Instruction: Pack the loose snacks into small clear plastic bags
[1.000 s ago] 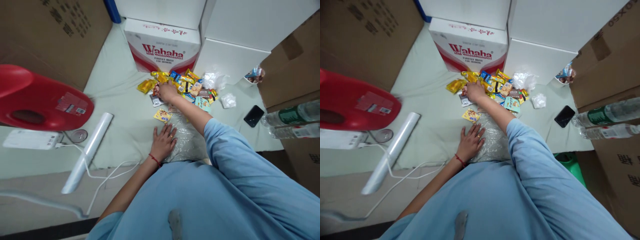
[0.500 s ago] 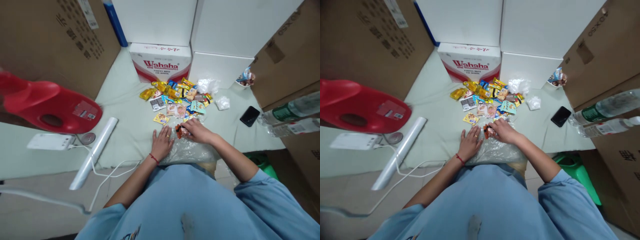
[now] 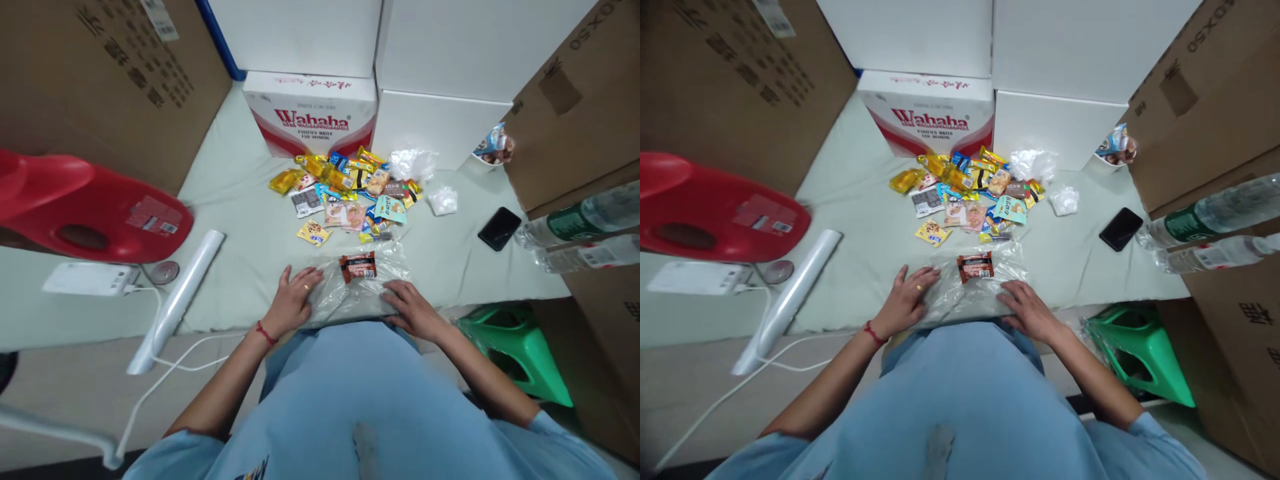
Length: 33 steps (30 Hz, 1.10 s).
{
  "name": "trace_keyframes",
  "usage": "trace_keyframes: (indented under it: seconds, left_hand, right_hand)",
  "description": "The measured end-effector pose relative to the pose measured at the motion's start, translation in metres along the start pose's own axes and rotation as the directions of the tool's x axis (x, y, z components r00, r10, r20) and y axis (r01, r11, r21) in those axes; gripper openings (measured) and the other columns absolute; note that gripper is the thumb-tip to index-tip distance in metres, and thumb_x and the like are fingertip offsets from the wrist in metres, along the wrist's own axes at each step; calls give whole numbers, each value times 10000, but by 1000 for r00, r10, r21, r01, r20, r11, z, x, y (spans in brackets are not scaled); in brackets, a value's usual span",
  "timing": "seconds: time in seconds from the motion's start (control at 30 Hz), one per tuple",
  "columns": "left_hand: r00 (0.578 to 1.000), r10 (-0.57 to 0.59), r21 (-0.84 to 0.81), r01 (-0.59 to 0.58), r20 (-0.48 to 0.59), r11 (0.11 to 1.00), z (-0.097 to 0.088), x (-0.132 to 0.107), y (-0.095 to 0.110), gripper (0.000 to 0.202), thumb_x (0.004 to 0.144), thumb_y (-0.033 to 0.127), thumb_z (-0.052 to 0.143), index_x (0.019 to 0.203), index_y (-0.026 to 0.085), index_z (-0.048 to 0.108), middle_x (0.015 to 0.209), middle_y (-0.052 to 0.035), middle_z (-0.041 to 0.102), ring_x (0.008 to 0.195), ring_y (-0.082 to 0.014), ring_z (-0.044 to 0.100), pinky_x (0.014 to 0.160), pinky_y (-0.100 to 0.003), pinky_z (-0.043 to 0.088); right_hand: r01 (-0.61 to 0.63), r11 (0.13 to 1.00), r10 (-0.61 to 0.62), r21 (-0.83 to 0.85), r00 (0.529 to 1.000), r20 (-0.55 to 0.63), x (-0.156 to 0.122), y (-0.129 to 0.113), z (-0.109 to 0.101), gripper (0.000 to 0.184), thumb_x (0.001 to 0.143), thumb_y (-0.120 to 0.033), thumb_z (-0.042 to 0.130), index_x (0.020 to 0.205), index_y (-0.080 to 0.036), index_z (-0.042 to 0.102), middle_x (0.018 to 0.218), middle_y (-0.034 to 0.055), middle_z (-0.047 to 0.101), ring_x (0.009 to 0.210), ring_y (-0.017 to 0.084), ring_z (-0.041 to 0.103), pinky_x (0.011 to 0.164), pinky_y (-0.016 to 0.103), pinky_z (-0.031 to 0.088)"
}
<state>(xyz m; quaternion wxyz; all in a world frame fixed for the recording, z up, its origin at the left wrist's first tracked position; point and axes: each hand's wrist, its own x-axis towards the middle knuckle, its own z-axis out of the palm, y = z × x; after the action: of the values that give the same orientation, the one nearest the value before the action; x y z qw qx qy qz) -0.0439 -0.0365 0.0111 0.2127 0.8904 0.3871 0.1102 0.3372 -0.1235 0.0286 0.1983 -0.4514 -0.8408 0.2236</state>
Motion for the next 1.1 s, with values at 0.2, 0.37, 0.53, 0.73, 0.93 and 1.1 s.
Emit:
trace_keyframes:
  seconds: [0.2, 0.37, 0.53, 0.73, 0.93, 1.1]
  left_hand:
    - [997, 19, 78, -25, 75, 997, -4, 3, 1, 748, 903, 518, 630, 1609, 329, 471, 1776, -153, 262, 1619, -414, 284, 1270, -742, 83]
    - [989, -86, 79, 96, -122, 992, 1, 18, 11, 384, 1007, 511, 573, 1328, 381, 739, 1659, -81, 501, 1526, -341, 430, 1264, -625, 250]
    - [899, -322, -181, 278, -297, 943, 8, 43, 15, 387, 1065, 421, 453, 965, 290, 803, 1254, -51, 781, 1361, -267, 564, 1171, -518, 413]
    - [720, -544, -190, 517, -430, 834, 20, 71, 14, 308, 972, 453, 603, 789, 229, 710, 1051, -114, 737, 1155, -328, 589, 1031, -535, 482]
    - [681, -558, -170, 551, -474, 817, 24, 75, 14, 194, 914, 343, 644, 1049, 209, 684, 1151, -132, 647, 1133, -331, 573, 1007, -508, 470]
    - [694, -561, -193, 538, -451, 821, 22, 75, 13, 207, 912, 298, 619, 1090, 198, 648, 1177, -139, 618, 1172, -322, 552, 1056, -502, 440]
  right_hand:
    - [8, 979, -8, 203, 1000, 1, 26, 5, -19, 257, 1064, -326, 541, 1129, -261, 781, 1337, 137, 691, 1260, 286, 632, 1065, 512, 560]
    - [-34, 956, 7, 293, 996, 94, 80, 16, -63, 318, 1081, -362, 487, 1160, -231, 766, 1229, 131, 741, 1132, 239, 707, 982, 396, 582]
    - [-260, 940, 226, 222, 960, 167, 102, 41, -65, 270, 1024, -305, 509, 1050, -198, 756, 901, 50, 769, 842, 206, 704, 782, 302, 528]
    - [-383, 924, 376, -7, 903, 209, 111, 60, -62, 225, 986, -324, 570, 973, -190, 750, 924, 72, 748, 817, 213, 661, 728, 292, 462]
    - [-19, 998, 20, -61, 1000, 14, 164, 46, -73, 384, 954, -234, 559, 1302, -193, 716, 1313, 150, 674, 1219, 321, 550, 1083, 503, 433]
    - [193, 980, -176, -55, 959, 221, 221, 42, -65, 604, 796, -75, 601, 1377, -216, 690, 1403, 120, 624, 1332, 337, 442, 1131, 534, 364]
